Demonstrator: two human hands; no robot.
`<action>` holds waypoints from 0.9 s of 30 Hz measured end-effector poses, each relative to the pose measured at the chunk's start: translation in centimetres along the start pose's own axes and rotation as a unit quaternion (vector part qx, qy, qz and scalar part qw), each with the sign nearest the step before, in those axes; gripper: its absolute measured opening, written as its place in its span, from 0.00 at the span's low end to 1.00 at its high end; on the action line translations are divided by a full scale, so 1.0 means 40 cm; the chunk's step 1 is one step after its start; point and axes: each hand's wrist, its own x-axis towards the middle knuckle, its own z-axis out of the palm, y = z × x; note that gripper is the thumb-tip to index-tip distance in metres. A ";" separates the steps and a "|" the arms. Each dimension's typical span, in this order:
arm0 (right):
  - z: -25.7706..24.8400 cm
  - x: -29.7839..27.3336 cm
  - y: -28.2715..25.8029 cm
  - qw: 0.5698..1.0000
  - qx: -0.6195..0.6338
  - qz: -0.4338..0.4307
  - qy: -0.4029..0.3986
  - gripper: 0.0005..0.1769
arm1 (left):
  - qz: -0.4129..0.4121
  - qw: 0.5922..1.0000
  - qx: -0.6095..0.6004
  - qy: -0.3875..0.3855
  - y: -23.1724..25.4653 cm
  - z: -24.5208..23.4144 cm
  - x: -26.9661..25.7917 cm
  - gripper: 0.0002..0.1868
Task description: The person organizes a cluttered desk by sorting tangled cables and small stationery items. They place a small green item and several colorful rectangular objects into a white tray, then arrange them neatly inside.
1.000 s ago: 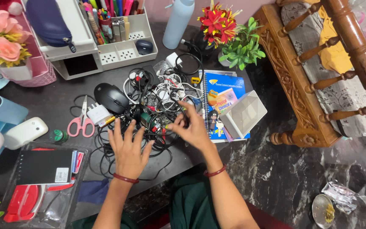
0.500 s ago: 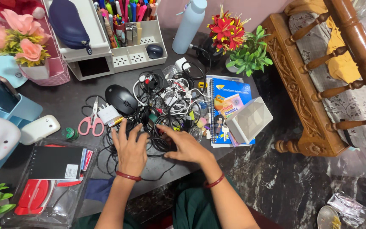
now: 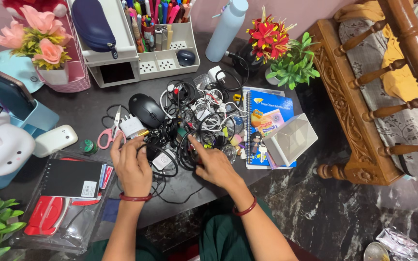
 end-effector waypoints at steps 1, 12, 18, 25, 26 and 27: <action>0.004 -0.003 0.005 0.999 0.028 0.005 0.024 0.53 | -0.005 1.000 -0.006 0.005 -0.001 0.000 0.000 0.06; 0.029 -0.017 0.151 0.783 0.341 -0.020 0.520 0.32 | -0.030 0.996 -0.077 0.042 0.003 -0.004 -0.006 0.07; -0.006 -0.024 0.139 0.759 0.296 -0.062 0.577 0.29 | -0.164 0.929 -0.323 0.077 -0.029 0.021 -0.024 0.07; -0.004 -0.025 0.154 0.768 0.324 -0.029 0.551 0.20 | -0.107 0.962 -0.239 0.072 -0.019 0.005 -0.005 0.08; -0.002 -0.024 0.159 0.773 0.313 -0.029 0.551 0.18 | -0.092 0.969 -0.218 0.074 -0.013 0.001 -0.001 0.08; 0.004 -0.025 0.162 0.776 0.315 -0.030 0.546 0.17 | -0.078 0.975 -0.196 0.074 -0.007 -0.005 -0.001 0.08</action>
